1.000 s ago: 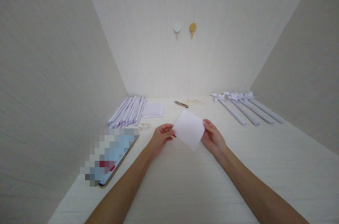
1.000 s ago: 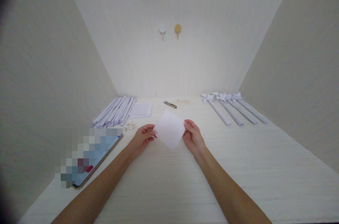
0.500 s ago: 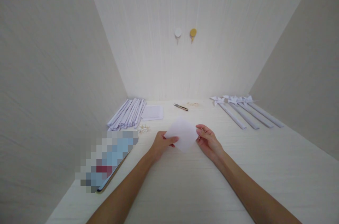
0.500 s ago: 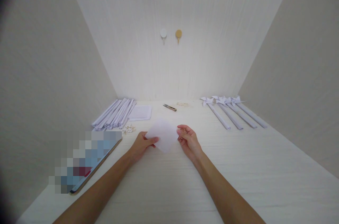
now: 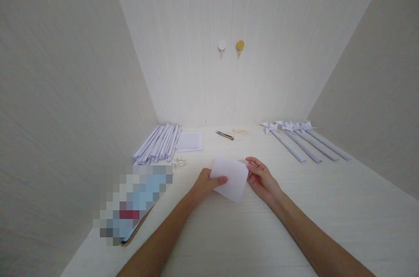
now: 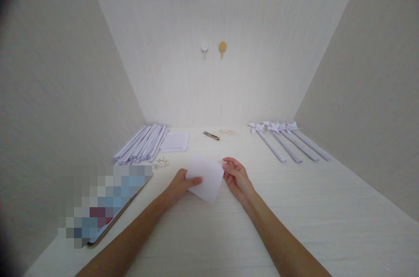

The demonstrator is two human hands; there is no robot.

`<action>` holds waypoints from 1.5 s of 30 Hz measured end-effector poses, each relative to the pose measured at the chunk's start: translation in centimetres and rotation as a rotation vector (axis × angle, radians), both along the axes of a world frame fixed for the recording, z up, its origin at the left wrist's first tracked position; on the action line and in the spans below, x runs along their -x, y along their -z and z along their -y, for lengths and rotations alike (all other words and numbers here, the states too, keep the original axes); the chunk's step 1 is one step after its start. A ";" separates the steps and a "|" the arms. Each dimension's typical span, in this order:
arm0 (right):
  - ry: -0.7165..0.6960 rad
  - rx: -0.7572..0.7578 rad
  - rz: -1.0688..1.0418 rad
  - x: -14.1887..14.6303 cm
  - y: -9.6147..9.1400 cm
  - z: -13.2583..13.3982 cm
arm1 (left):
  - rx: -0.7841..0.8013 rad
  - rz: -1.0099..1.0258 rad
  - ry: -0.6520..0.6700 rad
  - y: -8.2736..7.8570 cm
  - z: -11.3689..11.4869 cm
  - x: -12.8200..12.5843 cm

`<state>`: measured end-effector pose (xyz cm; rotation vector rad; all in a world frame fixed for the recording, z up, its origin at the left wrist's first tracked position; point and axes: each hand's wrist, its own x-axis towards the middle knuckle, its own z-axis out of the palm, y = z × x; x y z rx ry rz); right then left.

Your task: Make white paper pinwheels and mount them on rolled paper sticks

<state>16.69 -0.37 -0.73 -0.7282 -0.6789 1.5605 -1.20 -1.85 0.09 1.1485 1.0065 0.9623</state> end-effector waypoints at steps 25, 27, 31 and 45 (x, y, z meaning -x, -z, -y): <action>0.327 -0.262 1.478 2.4 -0.9 -16.4 | 0.242 0.249 -0.207 0.8 -1.1 0.0; 0.313 -0.225 1.555 2.8 -0.3 -16.9 | 0.260 0.265 -0.241 0.7 -1.2 -0.1; 0.268 -0.171 1.673 3.3 0.1 -17.7 | 0.283 0.302 -0.272 0.4 -1.5 -0.5; 0.214 -0.118 1.655 4.0 0.1 -18.0 | 0.279 0.301 -0.283 0.4 -1.8 -0.7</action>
